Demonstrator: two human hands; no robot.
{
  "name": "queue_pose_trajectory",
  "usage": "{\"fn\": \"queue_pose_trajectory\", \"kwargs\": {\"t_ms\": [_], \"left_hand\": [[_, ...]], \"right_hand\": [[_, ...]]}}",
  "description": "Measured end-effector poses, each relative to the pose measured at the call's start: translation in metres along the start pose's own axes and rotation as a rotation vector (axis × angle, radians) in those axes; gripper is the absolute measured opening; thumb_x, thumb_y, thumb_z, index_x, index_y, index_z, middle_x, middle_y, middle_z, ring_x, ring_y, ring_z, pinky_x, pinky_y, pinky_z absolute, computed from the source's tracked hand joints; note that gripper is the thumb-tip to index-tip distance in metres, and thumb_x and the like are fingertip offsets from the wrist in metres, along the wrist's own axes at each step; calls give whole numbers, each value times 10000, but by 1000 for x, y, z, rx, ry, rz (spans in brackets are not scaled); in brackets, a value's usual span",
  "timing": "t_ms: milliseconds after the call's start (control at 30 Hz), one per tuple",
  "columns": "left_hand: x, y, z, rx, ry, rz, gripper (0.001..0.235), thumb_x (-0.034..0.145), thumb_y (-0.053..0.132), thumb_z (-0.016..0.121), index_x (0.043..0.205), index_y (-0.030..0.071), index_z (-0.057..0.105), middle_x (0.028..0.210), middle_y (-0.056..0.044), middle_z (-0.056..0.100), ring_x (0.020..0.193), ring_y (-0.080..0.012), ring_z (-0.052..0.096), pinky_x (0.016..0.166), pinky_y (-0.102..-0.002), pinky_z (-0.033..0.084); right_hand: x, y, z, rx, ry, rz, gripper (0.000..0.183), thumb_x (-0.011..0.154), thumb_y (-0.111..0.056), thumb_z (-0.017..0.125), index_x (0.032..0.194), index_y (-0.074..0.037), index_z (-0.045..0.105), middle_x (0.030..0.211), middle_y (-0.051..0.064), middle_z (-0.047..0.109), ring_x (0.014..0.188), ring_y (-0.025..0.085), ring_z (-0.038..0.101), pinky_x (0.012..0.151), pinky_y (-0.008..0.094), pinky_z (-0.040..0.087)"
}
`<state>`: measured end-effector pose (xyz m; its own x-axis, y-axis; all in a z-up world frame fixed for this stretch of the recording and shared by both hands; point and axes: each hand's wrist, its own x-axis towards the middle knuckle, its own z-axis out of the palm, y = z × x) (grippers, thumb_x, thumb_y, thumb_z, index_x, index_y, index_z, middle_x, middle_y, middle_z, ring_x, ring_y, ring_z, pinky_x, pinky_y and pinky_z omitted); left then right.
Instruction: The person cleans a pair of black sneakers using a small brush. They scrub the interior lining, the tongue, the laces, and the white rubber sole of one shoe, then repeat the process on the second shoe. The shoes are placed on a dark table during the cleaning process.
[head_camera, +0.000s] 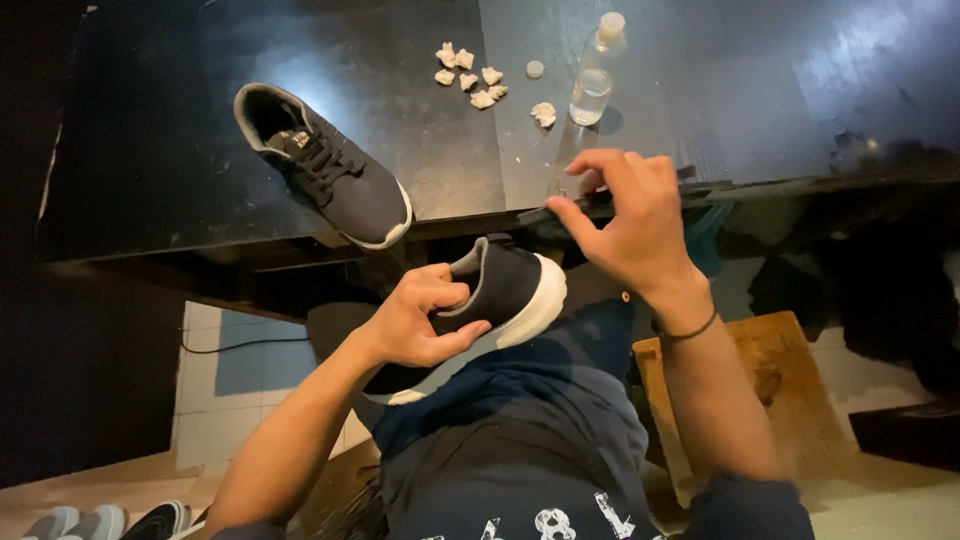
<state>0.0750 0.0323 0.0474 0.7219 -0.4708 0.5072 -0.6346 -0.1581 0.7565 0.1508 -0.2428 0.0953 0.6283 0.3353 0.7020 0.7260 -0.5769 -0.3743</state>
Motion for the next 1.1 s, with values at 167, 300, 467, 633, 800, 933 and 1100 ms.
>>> {"fn": "queue_pose_trajectory", "kwargs": {"t_ms": [167, 300, 467, 633, 800, 933, 1100], "left_hand": [[5, 10, 1, 18, 3, 41, 493, 841, 156, 776, 576, 190, 362, 469, 44, 258, 433, -177, 297, 553, -269, 361], [0, 5, 0, 61, 16, 76, 486, 828, 130, 771, 583, 199, 358, 475, 44, 236, 431, -173, 252, 551, -274, 337], [1, 9, 3, 85, 20, 116, 490, 847, 155, 752, 579, 196, 344, 468, 38, 256, 421, -196, 255, 565, -279, 340], [3, 8, -3, 117, 48, 171, 478, 869, 192, 742, 579, 187, 363, 467, 22, 296, 406, -208, 279, 580, -288, 342], [8, 17, -3, 207, 147, 317, 476, 887, 210, 742, 571, 190, 387, 501, 27, 313, 427, -196, 320, 644, -302, 338], [10, 27, -1, 251, 168, 380, 431, 933, 183, 719, 601, 166, 446, 573, 3, 461, 505, -210, 449, 714, -321, 352], [-9, 19, 7, 118, 144, 330, 245, 921, 282, 755, 825, 80, 653, 837, -111, 695, 750, -354, 674, 848, -447, 459]], "right_hand": [[-6, -27, 4, 289, -40, 109, 270, 877, -246, 886, 1054, -179, 695, 789, -26, 715, 798, 219, 673, 865, 307, 496], [-1, 3, -1, -85, -19, -9, 292, 922, -230, 881, 1119, -172, 675, 758, -33, 655, 752, 180, 644, 830, 310, 462], [-8, -28, 6, 320, -54, 151, 214, 909, -241, 848, 1055, -183, 702, 761, -6, 705, 749, 213, 686, 806, 303, 514], [-12, 10, 13, -140, 27, -46, 209, 975, -301, 812, 1106, -193, 691, 785, -33, 637, 759, 170, 617, 837, 326, 434], [-24, -33, 5, 737, -343, 358, 1256, 338, -805, 883, 1376, -156, 603, 908, 57, 622, 834, 150, 554, 890, 301, 504], [-9, -52, -9, 602, -344, 249, 915, 533, -463, 1020, 1297, -107, 665, 1025, 67, 711, 686, 155, 525, 737, 298, 499], [-18, -72, -18, 384, -161, -74, 722, 685, -464, 944, 1232, -44, 731, 760, 57, 544, 615, 242, 570, 638, 301, 538]]}}
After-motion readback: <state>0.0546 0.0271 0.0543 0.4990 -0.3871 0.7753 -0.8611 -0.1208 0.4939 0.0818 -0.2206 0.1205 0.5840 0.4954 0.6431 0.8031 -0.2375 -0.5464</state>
